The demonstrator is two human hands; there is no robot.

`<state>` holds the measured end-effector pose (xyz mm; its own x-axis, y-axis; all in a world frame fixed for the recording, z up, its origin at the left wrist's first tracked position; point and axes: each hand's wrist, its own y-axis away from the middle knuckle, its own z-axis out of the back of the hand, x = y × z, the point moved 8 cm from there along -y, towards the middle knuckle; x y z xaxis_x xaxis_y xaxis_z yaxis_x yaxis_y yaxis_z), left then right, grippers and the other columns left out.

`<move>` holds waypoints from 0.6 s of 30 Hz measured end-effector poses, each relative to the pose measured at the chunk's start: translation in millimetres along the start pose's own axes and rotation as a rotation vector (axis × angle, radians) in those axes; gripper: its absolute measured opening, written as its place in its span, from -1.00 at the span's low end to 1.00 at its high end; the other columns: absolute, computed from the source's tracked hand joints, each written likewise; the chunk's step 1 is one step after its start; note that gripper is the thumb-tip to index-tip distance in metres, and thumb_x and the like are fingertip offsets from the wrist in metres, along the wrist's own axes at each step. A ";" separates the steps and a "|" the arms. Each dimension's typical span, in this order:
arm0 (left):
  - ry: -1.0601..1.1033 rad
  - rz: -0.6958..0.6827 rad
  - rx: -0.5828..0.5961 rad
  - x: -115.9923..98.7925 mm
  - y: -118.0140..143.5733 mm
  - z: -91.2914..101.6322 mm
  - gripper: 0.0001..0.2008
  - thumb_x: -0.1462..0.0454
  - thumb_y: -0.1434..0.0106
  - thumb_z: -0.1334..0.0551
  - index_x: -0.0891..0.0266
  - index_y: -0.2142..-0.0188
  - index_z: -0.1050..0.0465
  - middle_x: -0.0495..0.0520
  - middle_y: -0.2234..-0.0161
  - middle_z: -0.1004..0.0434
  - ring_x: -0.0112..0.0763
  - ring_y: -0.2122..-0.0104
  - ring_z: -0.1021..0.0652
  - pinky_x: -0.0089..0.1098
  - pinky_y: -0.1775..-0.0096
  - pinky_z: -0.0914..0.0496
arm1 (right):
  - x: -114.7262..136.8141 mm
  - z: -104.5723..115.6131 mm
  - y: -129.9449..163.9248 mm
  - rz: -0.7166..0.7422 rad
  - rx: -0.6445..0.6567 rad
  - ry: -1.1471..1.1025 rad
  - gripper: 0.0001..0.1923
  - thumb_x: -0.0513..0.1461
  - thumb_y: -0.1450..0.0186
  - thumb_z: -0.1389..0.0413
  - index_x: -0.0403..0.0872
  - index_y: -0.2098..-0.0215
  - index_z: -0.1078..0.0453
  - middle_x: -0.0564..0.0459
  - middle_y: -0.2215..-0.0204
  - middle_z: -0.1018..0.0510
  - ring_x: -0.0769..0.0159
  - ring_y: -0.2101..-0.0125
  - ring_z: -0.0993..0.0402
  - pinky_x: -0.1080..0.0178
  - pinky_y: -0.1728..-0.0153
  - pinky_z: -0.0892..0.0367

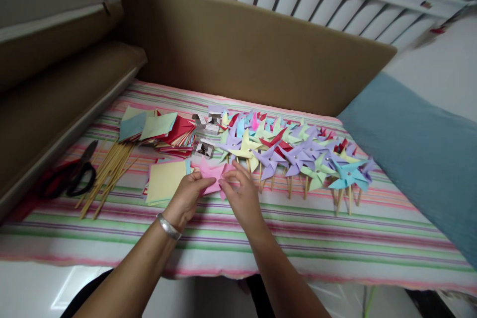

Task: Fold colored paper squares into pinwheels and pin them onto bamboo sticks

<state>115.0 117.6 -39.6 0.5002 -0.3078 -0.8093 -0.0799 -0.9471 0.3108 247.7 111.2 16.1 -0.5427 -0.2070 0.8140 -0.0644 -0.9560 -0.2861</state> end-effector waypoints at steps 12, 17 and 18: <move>0.074 -0.057 0.019 -4.1 15.5 6.0 -0.85 0.34 0.10 -0.34 0.34 0.45 -0.55 0.07 0.49 -0.58 -0.42 0.44 -0.50 -0.40 0.26 -0.32 | -30.0 -32.7 17.0 -0.462 0.146 -0.629 -0.66 -0.11 0.01 -0.25 -0.09 0.31 -0.35 0.09 0.43 -0.51 0.31 0.37 -0.42 0.28 0.31 -0.29; 0.012 -0.087 -0.001 0.8 26.4 10.1 -0.87 0.32 0.13 -0.35 0.32 0.51 -0.53 0.03 0.56 -0.54 -0.42 0.50 -0.47 -0.40 0.34 -0.29 | -13.7 -37.1 35.2 -0.407 0.216 -0.566 -0.73 -0.11 -0.01 -0.22 -0.08 0.61 -0.25 0.23 0.69 -0.27 0.46 0.62 -0.15 0.36 0.55 -0.07; 0.004 -0.077 -0.009 1.4 29.1 11.5 -0.89 0.31 0.15 -0.35 0.31 0.55 -0.52 0.00 0.60 -0.50 -0.44 0.54 -0.45 -0.41 0.38 -0.28 | -13.1 -36.0 38.9 -0.422 0.210 -0.545 -0.71 -0.12 -0.01 -0.22 -0.07 0.63 -0.22 0.24 0.71 -0.23 0.47 0.63 -0.11 0.36 0.57 -0.04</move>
<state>103.5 88.5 -37.3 0.5077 -0.2335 -0.8293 -0.0333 -0.9672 0.2519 222.2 84.2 -23.9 -0.0082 0.1667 0.9860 0.0157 -0.9859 0.1668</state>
